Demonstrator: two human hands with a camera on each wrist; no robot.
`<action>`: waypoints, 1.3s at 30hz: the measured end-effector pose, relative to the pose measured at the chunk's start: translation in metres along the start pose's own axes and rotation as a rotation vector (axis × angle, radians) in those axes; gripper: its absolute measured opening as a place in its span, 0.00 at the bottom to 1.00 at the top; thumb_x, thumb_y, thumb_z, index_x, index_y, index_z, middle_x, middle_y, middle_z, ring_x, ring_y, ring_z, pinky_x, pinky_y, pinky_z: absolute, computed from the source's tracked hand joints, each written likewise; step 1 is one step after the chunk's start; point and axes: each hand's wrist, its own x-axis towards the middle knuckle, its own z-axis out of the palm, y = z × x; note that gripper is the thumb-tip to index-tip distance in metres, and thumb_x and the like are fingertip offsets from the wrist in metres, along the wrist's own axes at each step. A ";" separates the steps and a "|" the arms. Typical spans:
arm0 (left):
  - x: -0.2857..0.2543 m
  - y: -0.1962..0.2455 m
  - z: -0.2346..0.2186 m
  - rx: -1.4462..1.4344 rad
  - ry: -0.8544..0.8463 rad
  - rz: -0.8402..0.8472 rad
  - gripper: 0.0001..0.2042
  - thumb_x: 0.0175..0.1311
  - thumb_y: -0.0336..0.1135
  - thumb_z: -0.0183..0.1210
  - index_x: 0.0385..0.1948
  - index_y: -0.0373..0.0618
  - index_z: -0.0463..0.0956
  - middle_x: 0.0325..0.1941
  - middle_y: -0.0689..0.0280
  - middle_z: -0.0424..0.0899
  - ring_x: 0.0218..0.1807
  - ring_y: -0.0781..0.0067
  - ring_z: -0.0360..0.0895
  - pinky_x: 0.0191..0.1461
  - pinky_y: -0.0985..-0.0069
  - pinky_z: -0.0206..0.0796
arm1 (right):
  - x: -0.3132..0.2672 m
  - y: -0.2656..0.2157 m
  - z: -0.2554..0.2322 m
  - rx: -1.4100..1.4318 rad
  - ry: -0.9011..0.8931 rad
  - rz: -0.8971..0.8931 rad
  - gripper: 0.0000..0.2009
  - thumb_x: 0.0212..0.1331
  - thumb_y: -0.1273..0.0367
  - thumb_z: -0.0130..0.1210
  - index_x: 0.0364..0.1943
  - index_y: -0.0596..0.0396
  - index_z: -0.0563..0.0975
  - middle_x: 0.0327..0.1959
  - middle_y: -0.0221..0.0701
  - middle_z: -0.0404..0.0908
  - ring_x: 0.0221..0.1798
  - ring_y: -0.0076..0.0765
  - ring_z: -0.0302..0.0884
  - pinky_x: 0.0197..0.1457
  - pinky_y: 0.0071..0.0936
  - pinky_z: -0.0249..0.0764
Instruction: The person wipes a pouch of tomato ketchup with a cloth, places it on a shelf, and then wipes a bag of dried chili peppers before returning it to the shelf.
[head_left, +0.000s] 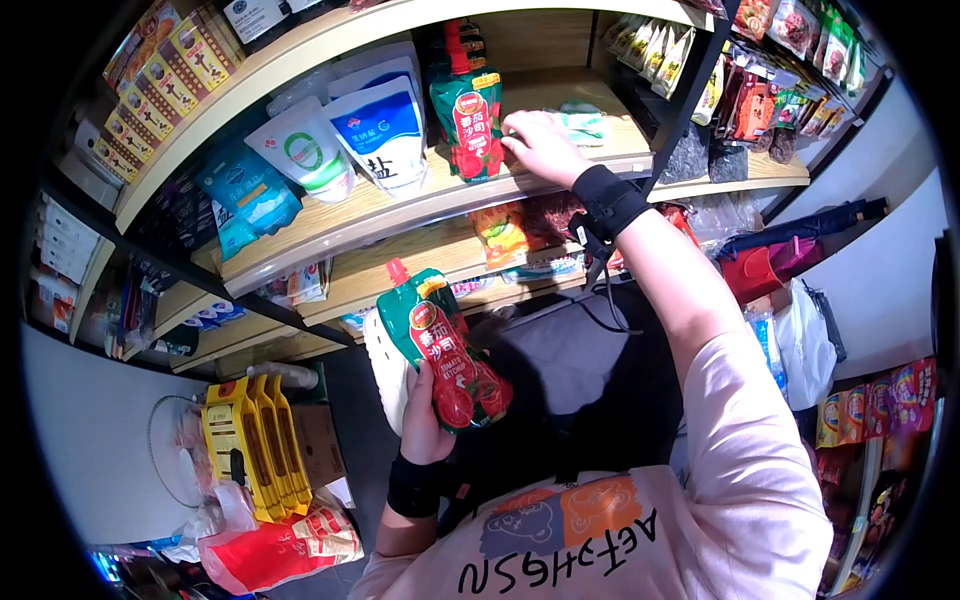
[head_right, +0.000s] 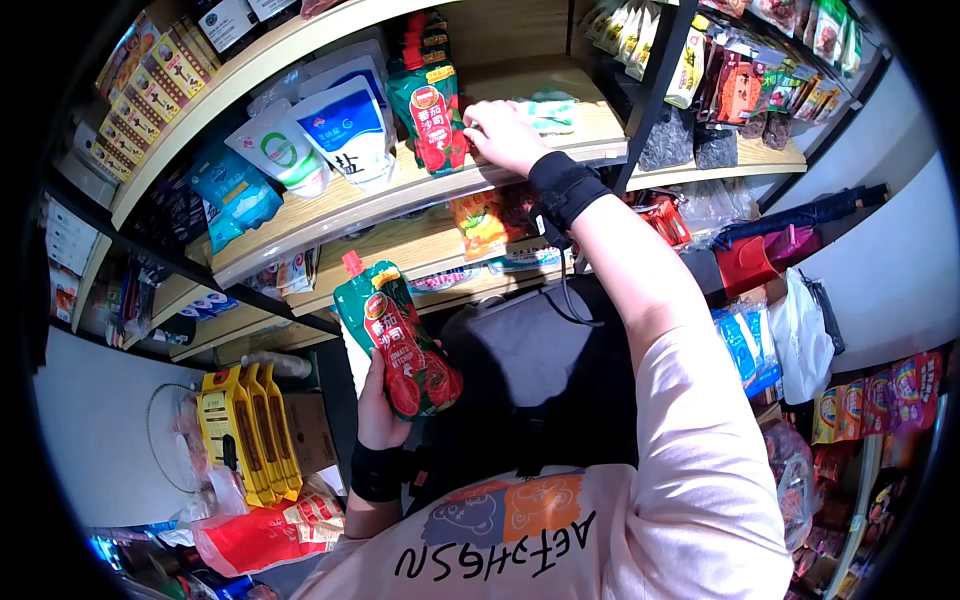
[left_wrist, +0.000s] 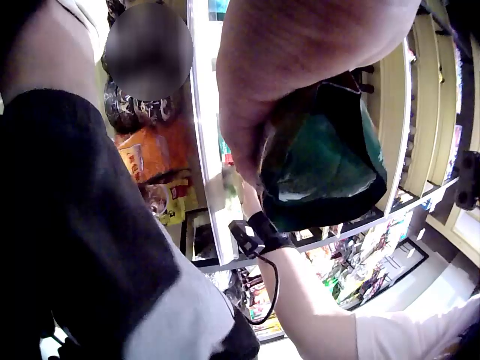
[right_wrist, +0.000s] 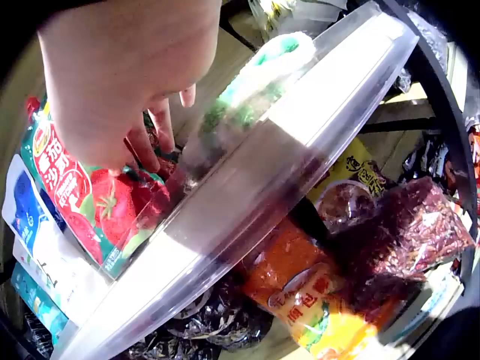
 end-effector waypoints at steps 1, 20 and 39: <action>-0.001 0.000 0.000 0.004 -0.002 -0.003 0.27 0.73 0.51 0.36 0.63 0.37 0.55 0.57 0.49 0.72 0.59 0.56 0.71 0.64 0.59 0.61 | -0.001 0.006 -0.003 -0.005 0.021 0.000 0.13 0.56 0.59 0.54 0.39 0.51 0.74 0.35 0.38 0.77 0.45 0.47 0.73 0.52 0.41 0.67; -0.002 -0.014 0.017 -0.169 -0.125 -0.049 0.26 0.70 0.50 0.36 0.62 0.41 0.59 0.60 0.56 0.71 0.60 0.61 0.69 0.64 0.63 0.60 | -0.075 -0.062 -0.113 0.755 0.363 0.487 0.15 0.53 0.68 0.56 0.45 0.58 0.75 0.35 0.32 0.80 0.42 0.32 0.77 0.47 0.32 0.73; -0.050 -0.039 0.081 0.041 -0.195 -0.373 0.22 0.73 0.46 0.40 0.63 0.47 0.57 0.58 0.66 0.70 0.59 0.76 0.69 0.62 0.73 0.62 | -0.201 -0.191 -0.134 0.516 -0.029 0.372 0.17 0.51 0.73 0.53 0.48 0.57 0.73 0.48 0.42 0.74 0.54 0.53 0.69 0.60 0.42 0.64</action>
